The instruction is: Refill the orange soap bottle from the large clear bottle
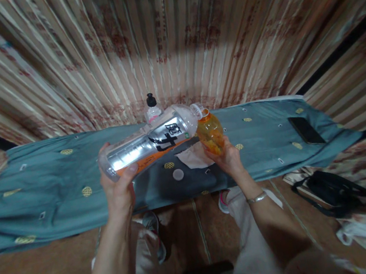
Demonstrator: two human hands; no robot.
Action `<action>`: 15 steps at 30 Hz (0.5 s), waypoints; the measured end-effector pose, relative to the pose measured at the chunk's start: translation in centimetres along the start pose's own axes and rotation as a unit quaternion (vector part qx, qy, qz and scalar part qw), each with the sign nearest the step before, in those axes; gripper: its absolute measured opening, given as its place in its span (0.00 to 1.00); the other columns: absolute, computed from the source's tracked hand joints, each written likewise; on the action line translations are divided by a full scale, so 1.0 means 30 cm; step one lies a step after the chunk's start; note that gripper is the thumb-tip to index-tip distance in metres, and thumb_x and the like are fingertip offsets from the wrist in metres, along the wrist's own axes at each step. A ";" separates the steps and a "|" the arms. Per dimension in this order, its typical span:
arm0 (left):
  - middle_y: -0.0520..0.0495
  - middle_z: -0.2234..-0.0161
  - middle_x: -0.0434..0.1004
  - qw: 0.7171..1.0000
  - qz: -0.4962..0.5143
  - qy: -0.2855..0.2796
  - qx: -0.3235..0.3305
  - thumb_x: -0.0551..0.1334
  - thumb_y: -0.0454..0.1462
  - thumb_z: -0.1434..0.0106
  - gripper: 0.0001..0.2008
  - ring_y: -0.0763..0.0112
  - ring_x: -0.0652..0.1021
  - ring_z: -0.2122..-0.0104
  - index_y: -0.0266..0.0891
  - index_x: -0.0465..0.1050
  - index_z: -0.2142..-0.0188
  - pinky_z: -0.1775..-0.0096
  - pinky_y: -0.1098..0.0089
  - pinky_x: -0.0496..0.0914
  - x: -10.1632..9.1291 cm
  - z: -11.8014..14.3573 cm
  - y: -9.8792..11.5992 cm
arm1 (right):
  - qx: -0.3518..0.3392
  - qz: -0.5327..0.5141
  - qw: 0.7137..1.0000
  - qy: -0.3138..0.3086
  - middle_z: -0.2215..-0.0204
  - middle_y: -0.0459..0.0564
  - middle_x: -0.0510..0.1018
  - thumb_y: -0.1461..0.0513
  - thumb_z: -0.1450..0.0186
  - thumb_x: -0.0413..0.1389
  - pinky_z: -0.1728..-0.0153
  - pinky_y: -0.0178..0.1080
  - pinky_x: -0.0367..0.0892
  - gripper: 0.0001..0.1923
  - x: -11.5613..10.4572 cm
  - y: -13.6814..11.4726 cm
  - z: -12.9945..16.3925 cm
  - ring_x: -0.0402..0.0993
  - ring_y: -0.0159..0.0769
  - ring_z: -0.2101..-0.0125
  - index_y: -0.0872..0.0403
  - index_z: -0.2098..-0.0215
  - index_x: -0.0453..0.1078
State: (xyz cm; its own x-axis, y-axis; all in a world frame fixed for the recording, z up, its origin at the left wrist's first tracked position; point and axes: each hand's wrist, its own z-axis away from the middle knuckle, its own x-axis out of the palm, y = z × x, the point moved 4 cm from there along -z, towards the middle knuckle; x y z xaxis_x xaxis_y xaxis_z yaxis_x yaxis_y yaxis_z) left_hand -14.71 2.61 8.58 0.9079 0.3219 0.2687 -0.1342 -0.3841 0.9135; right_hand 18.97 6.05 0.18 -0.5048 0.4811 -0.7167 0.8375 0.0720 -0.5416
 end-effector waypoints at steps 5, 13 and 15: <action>0.46 0.51 0.76 1.000 0.012 0.007 -0.004 0.79 0.47 0.60 0.38 0.58 0.78 0.52 0.46 0.71 0.49 0.43 0.54 0.70 0.005 0.001 0.005 | -0.004 0.001 1.000 0.002 0.59 0.64 0.84 0.38 0.39 0.56 0.62 0.46 0.75 0.41 0.000 0.002 0.000 0.82 0.50 0.62 0.61 0.42 0.65; 0.48 0.55 0.79 1.000 0.023 0.013 -0.006 0.79 0.48 0.62 0.37 0.61 0.78 0.56 0.45 0.74 0.52 0.45 0.56 0.71 0.011 0.000 0.011 | -0.002 0.009 1.000 0.004 0.59 0.63 0.84 0.40 0.38 0.58 0.62 0.45 0.75 0.38 0.002 0.002 0.000 0.83 0.50 0.62 0.59 0.43 0.64; 0.48 0.55 0.79 1.000 0.021 0.010 -0.002 0.79 0.48 0.62 0.36 0.61 0.78 0.56 0.45 0.74 0.52 0.45 0.56 0.71 0.009 -0.001 0.010 | 0.001 0.012 1.000 -0.003 0.59 0.64 0.84 0.41 0.39 0.58 0.61 0.45 0.75 0.39 0.002 0.001 0.000 0.83 0.51 0.61 0.60 0.42 0.64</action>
State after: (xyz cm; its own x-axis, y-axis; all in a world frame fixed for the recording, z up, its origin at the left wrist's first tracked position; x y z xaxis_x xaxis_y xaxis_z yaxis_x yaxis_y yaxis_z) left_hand -14.51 2.61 8.93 0.8935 0.3218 0.3132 -0.1746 -0.3938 0.9025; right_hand 18.96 6.09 0.14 -0.4856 0.4775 -0.7323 0.8491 0.0584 -0.5250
